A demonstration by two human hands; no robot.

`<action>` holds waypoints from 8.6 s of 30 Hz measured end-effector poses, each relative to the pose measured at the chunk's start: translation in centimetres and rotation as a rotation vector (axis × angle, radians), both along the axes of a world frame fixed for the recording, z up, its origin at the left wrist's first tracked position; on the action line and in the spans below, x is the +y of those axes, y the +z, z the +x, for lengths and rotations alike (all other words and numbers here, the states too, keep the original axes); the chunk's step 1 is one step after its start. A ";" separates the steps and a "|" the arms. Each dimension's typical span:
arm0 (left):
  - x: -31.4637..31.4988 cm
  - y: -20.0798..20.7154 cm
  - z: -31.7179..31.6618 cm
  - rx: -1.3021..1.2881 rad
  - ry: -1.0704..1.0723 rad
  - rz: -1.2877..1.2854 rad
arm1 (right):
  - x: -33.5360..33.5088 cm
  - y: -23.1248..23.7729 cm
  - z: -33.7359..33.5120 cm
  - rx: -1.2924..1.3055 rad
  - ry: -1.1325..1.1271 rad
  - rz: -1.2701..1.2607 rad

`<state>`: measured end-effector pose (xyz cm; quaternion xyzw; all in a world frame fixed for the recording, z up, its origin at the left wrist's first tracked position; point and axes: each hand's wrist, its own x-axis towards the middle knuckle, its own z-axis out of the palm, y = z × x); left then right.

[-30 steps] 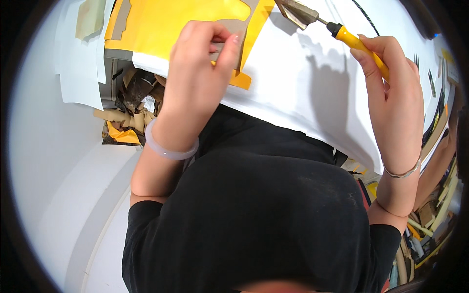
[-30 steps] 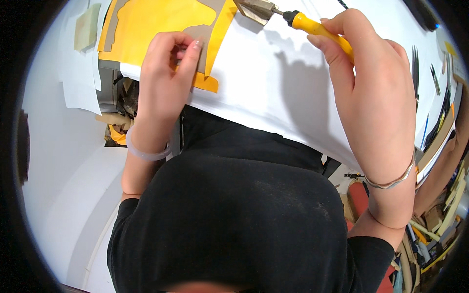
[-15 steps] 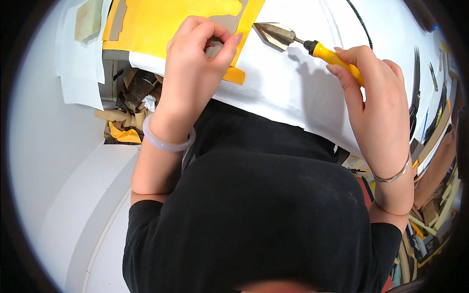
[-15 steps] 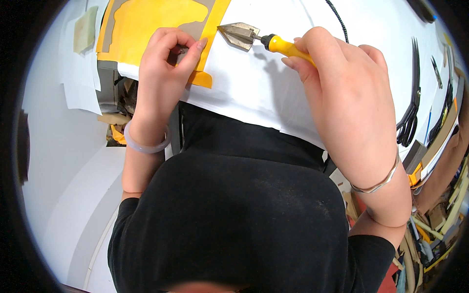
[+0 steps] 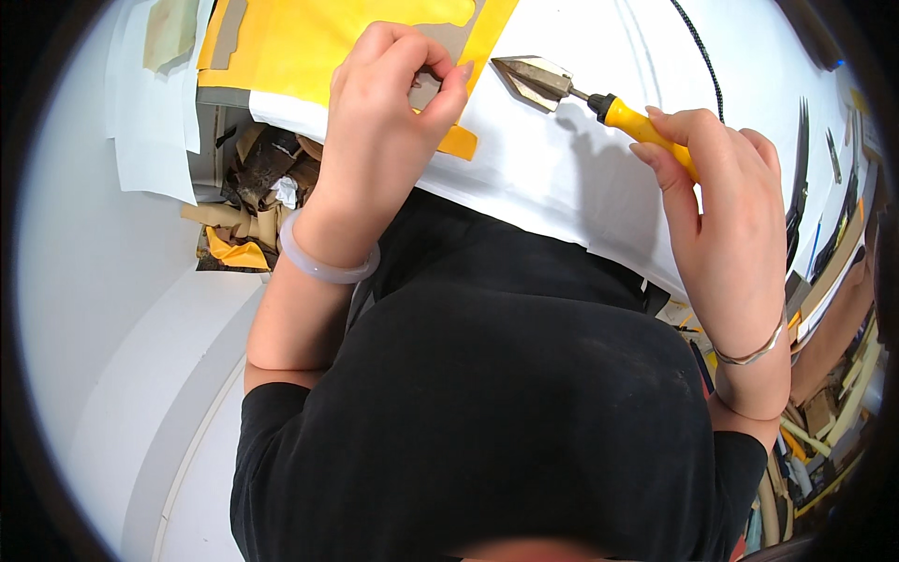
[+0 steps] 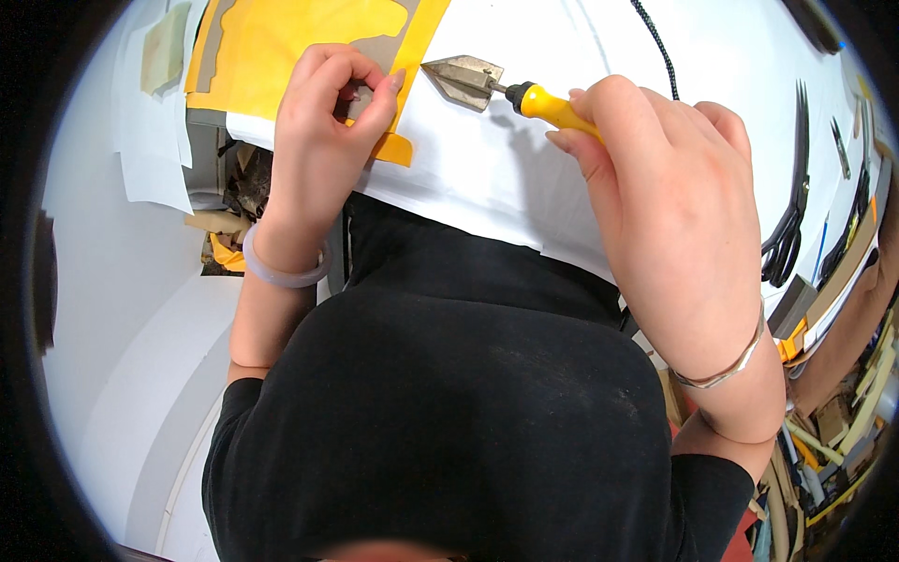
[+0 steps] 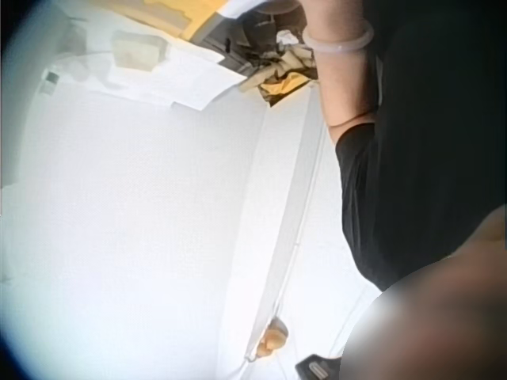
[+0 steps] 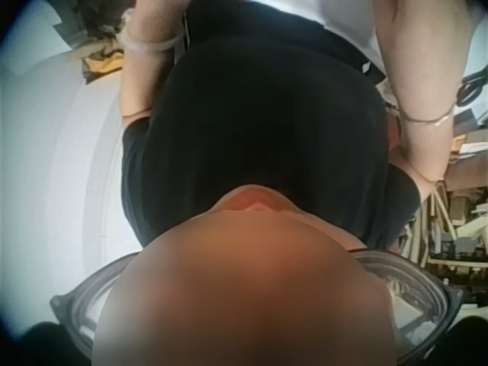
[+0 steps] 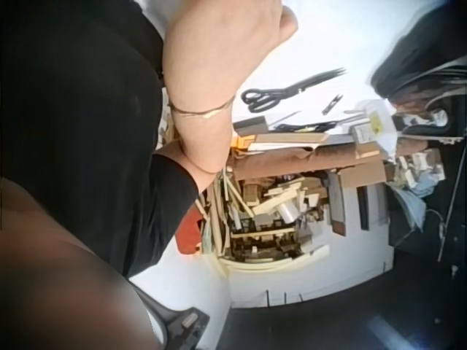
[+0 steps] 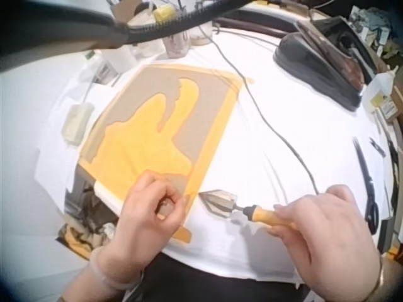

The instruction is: The person cuts a yellow fabric piece with a gray pattern using scissors, then irons the fabric with a steam iron, and finally uses a hot knife to trim the edges of the fabric.

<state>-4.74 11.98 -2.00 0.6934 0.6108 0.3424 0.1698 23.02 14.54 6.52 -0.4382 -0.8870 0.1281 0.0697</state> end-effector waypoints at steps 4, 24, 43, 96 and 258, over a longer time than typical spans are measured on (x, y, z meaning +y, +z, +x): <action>-0.2 0.6 -0.2 0.028 -0.014 -0.051 | 0.0 -0.1 0.0 -0.010 0.008 0.022; 0.0 0.5 -1.1 0.006 -0.044 -0.121 | 0.1 0.4 -0.3 -0.010 0.054 0.018; 0.5 0.7 -1.0 0.014 -0.060 -0.087 | 0.4 0.9 -0.2 -0.058 -0.009 -0.002; 0.4 0.6 -0.3 -0.105 0.064 -0.177 | 3.7 0.2 -2.9 -0.153 0.145 0.021; -2.8 -0.4 -1.9 -0.037 0.035 -0.080 | 1.1 1.4 -1.6 -0.126 0.196 -0.063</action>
